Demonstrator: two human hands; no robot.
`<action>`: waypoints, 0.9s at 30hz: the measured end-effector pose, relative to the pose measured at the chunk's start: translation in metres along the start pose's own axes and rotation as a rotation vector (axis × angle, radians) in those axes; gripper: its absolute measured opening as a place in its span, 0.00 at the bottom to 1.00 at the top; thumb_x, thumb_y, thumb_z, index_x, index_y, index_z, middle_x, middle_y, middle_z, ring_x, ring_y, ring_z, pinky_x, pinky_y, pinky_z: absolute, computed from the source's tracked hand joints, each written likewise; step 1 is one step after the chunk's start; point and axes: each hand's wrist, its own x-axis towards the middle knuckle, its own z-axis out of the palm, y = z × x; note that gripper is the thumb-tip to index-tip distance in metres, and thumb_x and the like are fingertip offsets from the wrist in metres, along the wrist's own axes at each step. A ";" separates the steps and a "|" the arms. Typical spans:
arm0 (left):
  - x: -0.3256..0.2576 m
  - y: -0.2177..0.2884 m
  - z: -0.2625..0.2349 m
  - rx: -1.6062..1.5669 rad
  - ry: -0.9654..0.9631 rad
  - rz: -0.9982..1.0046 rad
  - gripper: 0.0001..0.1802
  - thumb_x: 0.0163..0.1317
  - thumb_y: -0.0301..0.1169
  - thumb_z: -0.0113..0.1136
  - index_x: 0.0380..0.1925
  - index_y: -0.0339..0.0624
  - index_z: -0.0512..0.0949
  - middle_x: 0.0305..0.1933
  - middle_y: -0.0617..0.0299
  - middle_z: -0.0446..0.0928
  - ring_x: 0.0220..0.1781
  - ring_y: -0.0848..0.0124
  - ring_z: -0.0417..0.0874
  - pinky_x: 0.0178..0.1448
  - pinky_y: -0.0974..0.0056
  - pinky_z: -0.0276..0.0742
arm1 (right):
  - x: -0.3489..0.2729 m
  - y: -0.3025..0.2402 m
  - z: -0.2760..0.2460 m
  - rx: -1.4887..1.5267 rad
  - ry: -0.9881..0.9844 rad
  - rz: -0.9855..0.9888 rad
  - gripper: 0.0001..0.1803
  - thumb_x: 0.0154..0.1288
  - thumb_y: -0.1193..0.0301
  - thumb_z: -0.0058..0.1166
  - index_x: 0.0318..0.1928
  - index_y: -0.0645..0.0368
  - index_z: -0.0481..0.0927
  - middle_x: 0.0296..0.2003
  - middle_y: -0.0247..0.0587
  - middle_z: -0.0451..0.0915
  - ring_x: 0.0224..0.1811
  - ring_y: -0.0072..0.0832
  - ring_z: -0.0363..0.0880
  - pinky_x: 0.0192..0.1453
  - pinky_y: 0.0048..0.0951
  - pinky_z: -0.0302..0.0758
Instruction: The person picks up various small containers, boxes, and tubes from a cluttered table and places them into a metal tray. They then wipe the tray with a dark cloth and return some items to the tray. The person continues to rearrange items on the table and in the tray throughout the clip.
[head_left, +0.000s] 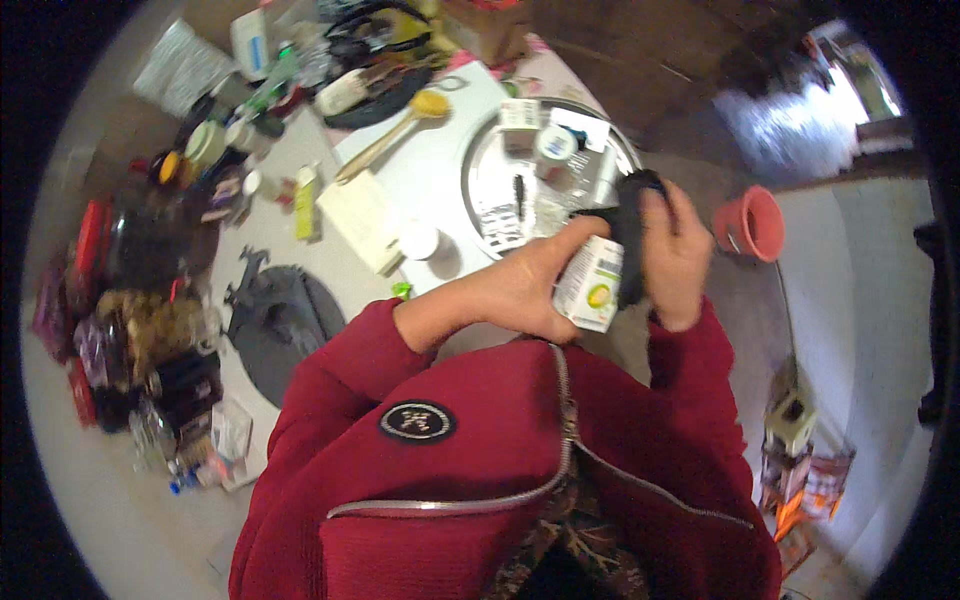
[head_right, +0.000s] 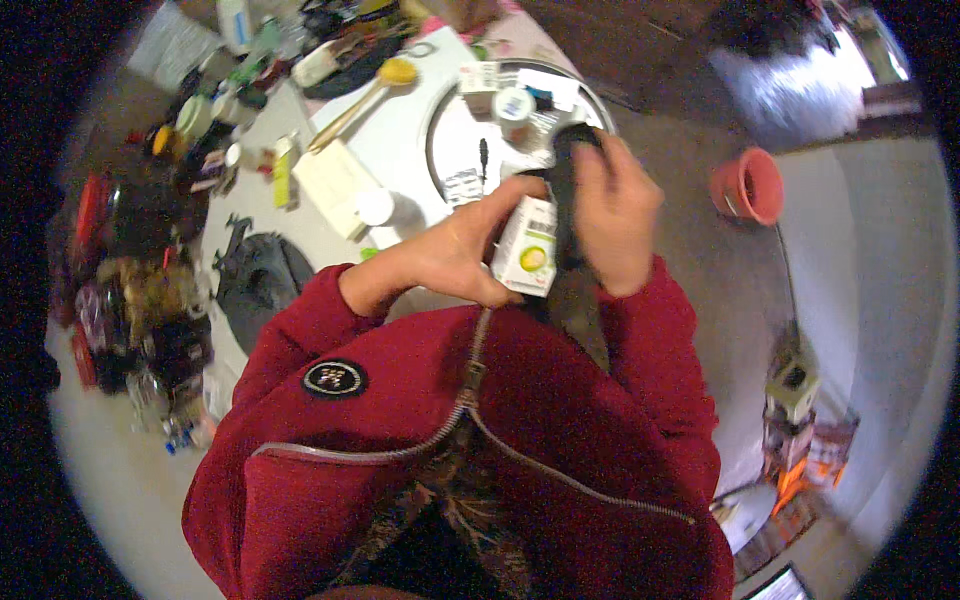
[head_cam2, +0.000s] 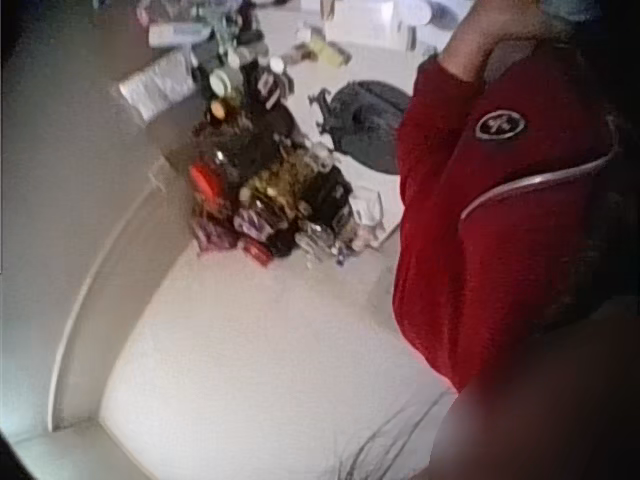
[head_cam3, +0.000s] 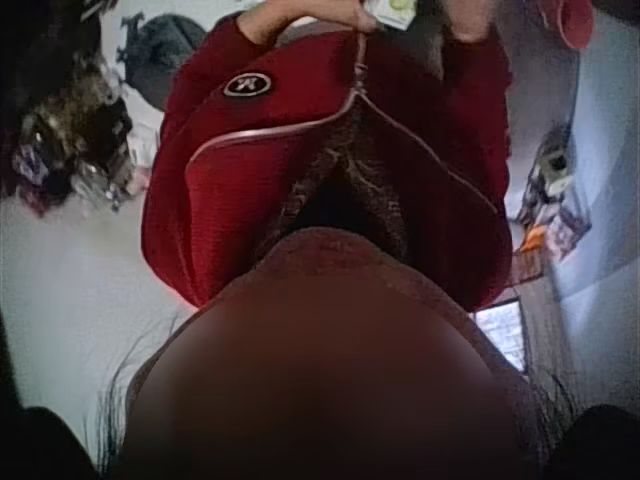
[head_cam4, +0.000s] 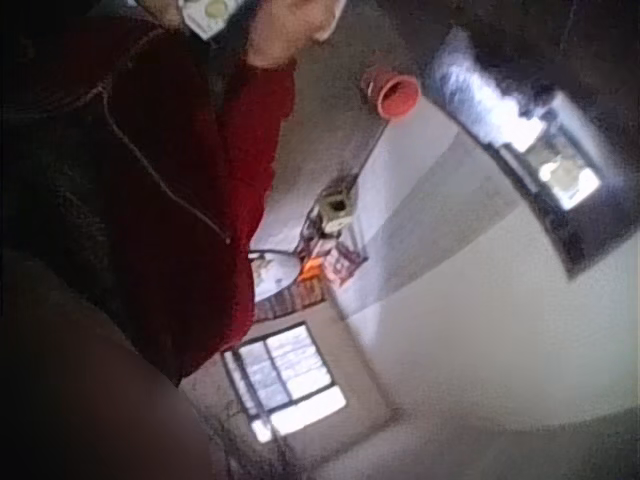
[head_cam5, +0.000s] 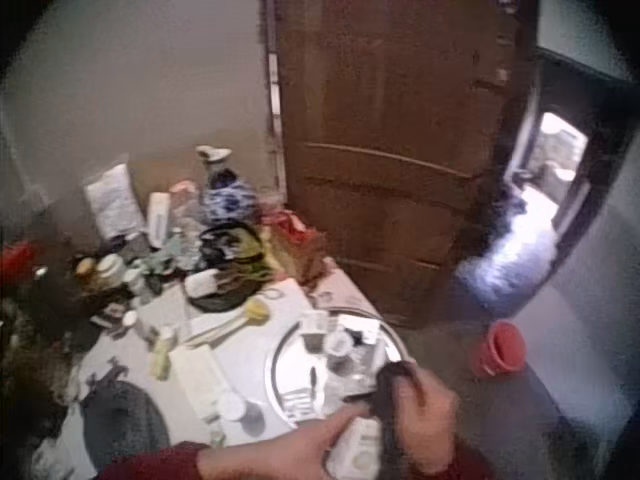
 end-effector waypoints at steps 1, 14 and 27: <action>-0.004 0.000 -0.003 -0.071 -0.031 0.005 0.53 0.34 0.24 0.75 0.62 0.42 0.54 0.53 0.59 0.69 0.52 0.68 0.73 0.57 0.63 0.72 | 0.003 0.003 -0.006 0.064 -0.024 0.182 0.13 0.67 0.71 0.51 0.46 0.68 0.78 0.36 0.40 0.82 0.36 0.19 0.75 0.42 0.24 0.73; -0.111 0.012 -0.104 -0.711 0.628 0.388 0.52 0.42 0.37 0.74 0.65 0.48 0.52 0.61 0.43 0.65 0.54 0.45 0.76 0.41 0.42 0.84 | -0.037 0.026 -0.055 0.273 -0.017 0.515 0.14 0.72 0.67 0.45 0.46 0.66 0.76 0.36 0.33 0.78 0.35 0.19 0.74 0.40 0.20 0.72; -0.260 -0.126 -0.245 0.156 1.794 -0.014 0.45 0.46 0.20 0.71 0.64 0.40 0.59 0.49 0.52 0.75 0.44 0.65 0.78 0.46 0.63 0.76 | -0.066 0.046 -0.083 0.322 0.064 0.654 0.13 0.71 0.66 0.47 0.45 0.64 0.76 0.36 0.37 0.79 0.33 0.22 0.77 0.37 0.24 0.76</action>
